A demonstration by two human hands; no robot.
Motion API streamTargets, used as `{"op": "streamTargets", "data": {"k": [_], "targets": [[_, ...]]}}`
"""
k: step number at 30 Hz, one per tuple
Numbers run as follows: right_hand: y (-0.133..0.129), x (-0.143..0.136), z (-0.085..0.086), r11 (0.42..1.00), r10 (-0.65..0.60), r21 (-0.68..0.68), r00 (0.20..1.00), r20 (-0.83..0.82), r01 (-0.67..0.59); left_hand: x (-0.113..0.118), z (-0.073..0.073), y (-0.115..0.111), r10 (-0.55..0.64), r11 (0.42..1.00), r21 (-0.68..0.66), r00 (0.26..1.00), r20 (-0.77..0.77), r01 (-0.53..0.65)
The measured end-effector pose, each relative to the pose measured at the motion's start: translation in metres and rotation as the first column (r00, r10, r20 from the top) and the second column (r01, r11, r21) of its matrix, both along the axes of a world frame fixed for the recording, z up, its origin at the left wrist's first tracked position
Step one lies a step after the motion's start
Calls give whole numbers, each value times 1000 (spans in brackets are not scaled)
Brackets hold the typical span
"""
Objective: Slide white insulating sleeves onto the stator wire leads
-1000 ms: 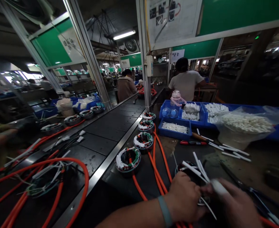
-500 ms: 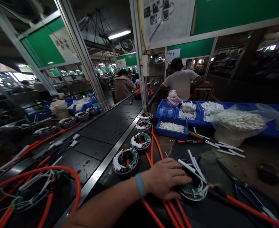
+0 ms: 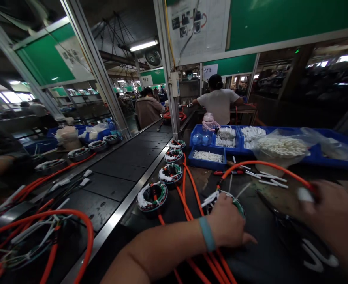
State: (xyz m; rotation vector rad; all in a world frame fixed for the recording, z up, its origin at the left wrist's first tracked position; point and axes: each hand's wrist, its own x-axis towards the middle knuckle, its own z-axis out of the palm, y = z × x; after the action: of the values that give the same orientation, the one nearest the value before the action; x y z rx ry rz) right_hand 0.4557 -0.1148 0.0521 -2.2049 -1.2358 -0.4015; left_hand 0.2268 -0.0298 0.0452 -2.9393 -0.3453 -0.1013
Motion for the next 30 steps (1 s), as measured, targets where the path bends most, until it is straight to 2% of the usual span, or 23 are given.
{"op": "streamTargets", "data": {"k": [2, 4, 6, 9, 11, 13, 15, 16, 17, 19, 21, 23, 25, 27, 30], "targets": [[18, 2, -4, 989, -2, -146, 991, 134, 22, -12, 13, 13, -105, 993, -55, 993, -50, 103], [35, 7, -18, 951, 84, -308, 973, 215, -14, -28, 18, 22, -176, 980, -101, 983, -61, 169], [46, 14, -37, 918, 179, -389, 957, 230, -78, -37, 11, 22, -117, 988, -107, 992, -41, 112], [48, 15, -60, 911, 241, -393, 936, 256, -127, -34, -6, 6, 102, 990, -98, 994, 40, -98], [42, 6, -64, 915, 259, -376, 927, 271, -146, -30, -10, -4, 214, 965, -182, 969, 124, -190], [31, -9, -60, 915, 311, -335, 922, 229, -225, -33, -4, -5, 258, 911, -384, 931, 257, -147], [14, -29, -54, 896, 410, -245, 902, 137, -370, -45, 10, 8, 281, 819, -574, 870, 405, 3], [3, -39, -51, 878, 458, -193, 886, 78, -437, -54, 18, 18, 279, 788, -612, 850, 446, 62], [-7, -49, -48, 860, 495, -151, 869, 15, -487, -64, 25, 31, 239, 796, -598, 863, 445, 88], [-27, -68, -45, 833, 531, -117, 841, -105, -541, -81, 34, 57, 49, 873, -476, 953, 300, 105], [-39, -85, -43, 805, 560, -103, 805, -195, -585, -89, 34, 77, -95, 928, -350, 989, 112, 129], [-39, -98, -42, 773, 600, -77, 764, -236, -630, -86, 27, 86, -154, 944, -292, 988, 28, 156], [-29, -107, -43, 749, 634, -49, 737, -232, -660, -77, 16, 82, -162, 948, -271, 986, 45, 168], [-18, -109, -44, 723, 671, -27, 711, -209, -690, -68, 4, 70, -132, 952, -261, 984, 120, 160], [-7, -98, -45, 640, 748, -40, 634, -195, -768, -62, -11, 47, -51, 938, -319, 965, 259, 135]]}}
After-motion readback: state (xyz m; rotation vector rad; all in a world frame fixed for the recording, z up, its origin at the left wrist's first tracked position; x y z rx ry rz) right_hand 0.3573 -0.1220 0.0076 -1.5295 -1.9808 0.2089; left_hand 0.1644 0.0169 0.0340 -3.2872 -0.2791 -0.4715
